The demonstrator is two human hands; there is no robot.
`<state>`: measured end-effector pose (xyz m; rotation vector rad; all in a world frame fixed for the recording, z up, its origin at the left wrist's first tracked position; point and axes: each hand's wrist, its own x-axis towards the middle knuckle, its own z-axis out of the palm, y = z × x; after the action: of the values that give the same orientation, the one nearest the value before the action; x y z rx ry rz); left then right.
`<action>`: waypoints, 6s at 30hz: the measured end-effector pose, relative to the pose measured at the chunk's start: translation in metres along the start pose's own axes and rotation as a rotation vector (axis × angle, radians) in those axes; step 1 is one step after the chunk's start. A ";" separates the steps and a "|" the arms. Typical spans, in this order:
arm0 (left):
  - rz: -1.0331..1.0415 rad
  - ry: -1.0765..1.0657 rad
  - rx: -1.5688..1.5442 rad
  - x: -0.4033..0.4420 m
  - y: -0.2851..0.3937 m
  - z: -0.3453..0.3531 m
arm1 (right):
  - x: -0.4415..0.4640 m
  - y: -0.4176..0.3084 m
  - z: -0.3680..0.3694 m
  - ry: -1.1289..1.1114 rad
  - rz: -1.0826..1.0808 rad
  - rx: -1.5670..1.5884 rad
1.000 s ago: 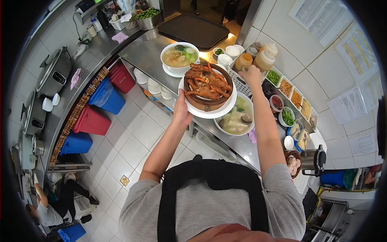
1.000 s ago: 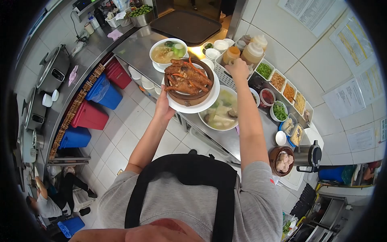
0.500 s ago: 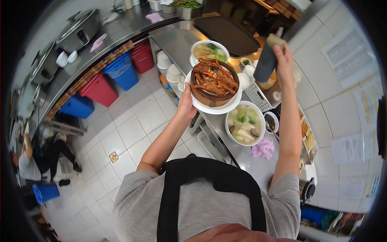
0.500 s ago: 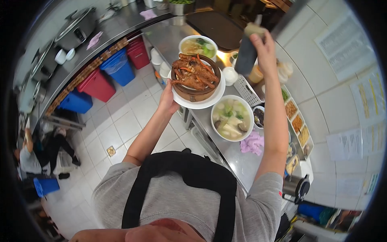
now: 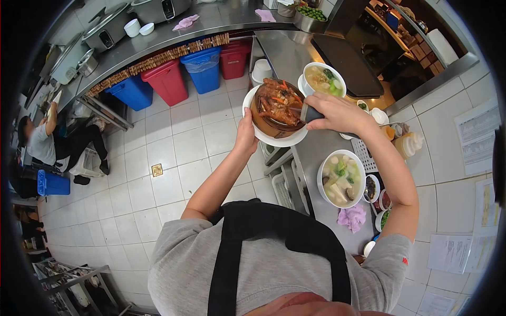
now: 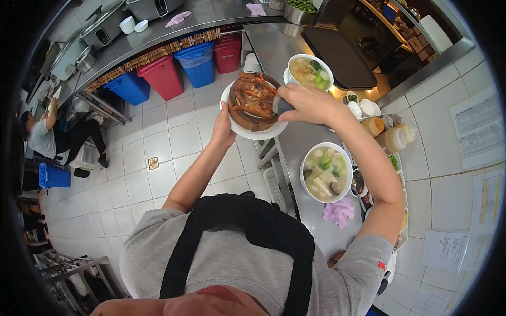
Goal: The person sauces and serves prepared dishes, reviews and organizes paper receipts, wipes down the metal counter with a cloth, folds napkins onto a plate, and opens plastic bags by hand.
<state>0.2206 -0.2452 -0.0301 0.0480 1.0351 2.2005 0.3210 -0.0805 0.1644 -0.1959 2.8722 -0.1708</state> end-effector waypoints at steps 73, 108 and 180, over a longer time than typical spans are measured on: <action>-0.364 -0.372 0.033 -0.019 -0.049 0.098 | -0.190 0.109 0.178 1.735 1.051 0.537; -0.967 -0.898 0.244 -0.226 -0.245 0.190 | -0.436 -0.187 0.117 0.311 1.484 -0.131; -0.335 -0.420 0.095 0.221 -0.022 -0.038 | -0.504 -0.165 0.435 0.187 2.049 -0.174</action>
<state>0.0538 -0.1276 -0.1253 0.3398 0.8380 1.7402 0.9370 -0.2106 -0.1070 2.4667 1.7776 0.4475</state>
